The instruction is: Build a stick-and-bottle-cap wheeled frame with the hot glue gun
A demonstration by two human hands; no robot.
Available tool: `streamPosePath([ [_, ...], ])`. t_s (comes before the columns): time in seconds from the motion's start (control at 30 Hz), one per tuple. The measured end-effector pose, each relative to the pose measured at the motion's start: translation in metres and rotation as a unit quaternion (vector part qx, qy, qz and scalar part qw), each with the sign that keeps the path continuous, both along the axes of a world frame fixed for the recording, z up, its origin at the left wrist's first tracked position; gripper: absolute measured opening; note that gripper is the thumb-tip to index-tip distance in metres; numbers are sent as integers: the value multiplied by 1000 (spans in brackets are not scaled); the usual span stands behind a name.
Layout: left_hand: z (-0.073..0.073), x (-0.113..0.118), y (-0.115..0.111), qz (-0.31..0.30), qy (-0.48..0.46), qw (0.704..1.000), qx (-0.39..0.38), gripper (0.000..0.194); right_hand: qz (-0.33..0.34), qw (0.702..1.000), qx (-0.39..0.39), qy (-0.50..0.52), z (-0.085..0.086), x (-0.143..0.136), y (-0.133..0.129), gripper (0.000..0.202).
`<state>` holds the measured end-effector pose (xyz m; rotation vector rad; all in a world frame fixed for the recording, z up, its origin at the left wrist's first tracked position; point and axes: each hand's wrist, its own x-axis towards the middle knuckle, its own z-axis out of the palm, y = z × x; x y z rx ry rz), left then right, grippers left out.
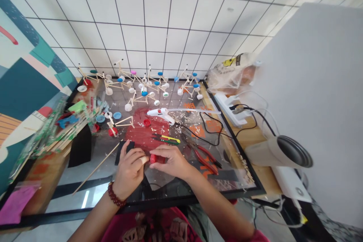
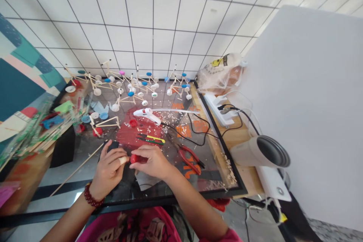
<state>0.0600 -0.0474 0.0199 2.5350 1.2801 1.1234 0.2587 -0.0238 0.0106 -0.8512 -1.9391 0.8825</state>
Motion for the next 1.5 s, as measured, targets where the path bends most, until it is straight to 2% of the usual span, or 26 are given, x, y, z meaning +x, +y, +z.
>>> streamPosePath([
  [0.13, 0, -1, 0, -3, -7, 1000, -2, 24, 13, 999, 44, 5, -4, -1, -1, 33],
  [0.23, 1, 0, 0, 1, -14, 1000, -8, 23, 6, 999, 48, 12, -4, -2, -1, 35],
  [0.5, -2, 2, 1, 46, 8, 999, -27, 16, -29, 998, -28, -38, 0, 1, 2, 40],
  [0.57, -2, -1, 1, 58, 17, 997, -41, 26, -38, 997, -26, -70, -2, 2, 3, 36],
  [0.63, 0, -7, -2, 62, 25, 996, -66, 44, -46, 994, -9, -101, -4, 4, 4, 34],
  [0.73, 6, -20, -10, 65, 33, 991, -115, 66, -55, 990, 3, -133, -5, 7, 5, 48],
  [0.8, 7, -29, -16, 79, 30, 987, -137, 70, -62, 987, -1, -150, -5, 9, 6, 59],
  [0.87, 5, -35, -19, 98, 22, 984, -151, 69, -68, 984, -5, -164, -4, 10, 6, 63],
  [0.97, -2, -36, -17, 107, 9, 980, -166, 68, -60, 984, -2, -170, -1, 10, 6, 49],
  [1.1, -7, -31, -8, 79, 6, 980, -181, 61, -29, 985, 15, -169, 3, 9, 7, 27],
  [1.27, -8, -29, -5, 80, 8, 983, -167, 57, -33, 986, 9, -165, 1, 8, 7, 24],
  [1.5, -11, -29, -8, 95, -16, 981, -168, 58, -48, 982, 10, -184, -3, 6, 6, 31],
])
